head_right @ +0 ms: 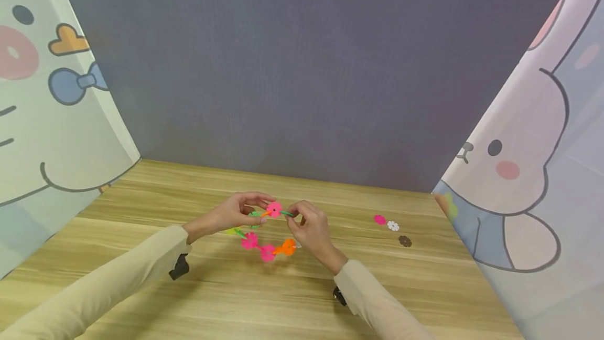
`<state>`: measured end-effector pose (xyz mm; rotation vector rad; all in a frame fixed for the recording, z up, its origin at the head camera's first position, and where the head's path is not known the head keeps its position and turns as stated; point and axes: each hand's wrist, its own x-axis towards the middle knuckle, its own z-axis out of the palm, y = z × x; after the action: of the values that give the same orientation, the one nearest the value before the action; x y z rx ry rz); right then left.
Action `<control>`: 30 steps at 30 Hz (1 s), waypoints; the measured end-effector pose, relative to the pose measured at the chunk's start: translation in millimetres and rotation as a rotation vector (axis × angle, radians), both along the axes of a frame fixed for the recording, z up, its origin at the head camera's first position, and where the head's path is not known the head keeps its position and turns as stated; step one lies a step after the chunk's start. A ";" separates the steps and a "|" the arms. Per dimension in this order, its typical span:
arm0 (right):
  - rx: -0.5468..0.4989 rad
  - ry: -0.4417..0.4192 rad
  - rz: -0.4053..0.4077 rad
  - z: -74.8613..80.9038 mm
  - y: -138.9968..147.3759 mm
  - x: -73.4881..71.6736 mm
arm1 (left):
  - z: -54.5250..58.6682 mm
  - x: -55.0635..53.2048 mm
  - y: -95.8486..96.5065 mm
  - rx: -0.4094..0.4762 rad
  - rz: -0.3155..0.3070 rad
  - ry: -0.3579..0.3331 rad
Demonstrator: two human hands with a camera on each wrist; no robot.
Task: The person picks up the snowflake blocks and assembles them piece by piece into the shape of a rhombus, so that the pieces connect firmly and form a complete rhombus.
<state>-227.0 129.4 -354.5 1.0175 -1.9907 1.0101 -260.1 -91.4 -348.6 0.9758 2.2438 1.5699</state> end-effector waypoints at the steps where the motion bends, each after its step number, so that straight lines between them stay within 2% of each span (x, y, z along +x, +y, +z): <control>1: -0.002 0.007 0.002 -4.1 1.1 -3.4 | 0.4 -0.1 0.4 -0.005 -0.007 0.024; 6: 0.011 0.031 -0.004 -24.4 6.7 -19.9 | -2.6 -3.7 2.2 -0.001 -0.012 0.097; 15: 0.038 0.058 -0.016 -24.8 6.5 -19.4 | -4.1 -3.0 9.9 -0.042 0.116 0.206; 20: 0.035 0.060 -0.011 -24.7 5.6 -19.3 | -5.4 -3.4 11.6 -0.048 0.142 0.213; 24: 0.024 0.070 -0.005 -23.8 3.2 -18.6 | -4.6 -3.0 13.4 -0.032 0.140 0.209; 30: 0.024 0.054 0.023 -7.9 -4.0 -5.4 | -5.0 -3.1 15.0 0.019 0.113 0.166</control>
<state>-232.4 125.4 -362.3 1.0719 -1.9559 0.9629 -263.2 -76.5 -353.6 1.0364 2.4389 1.6137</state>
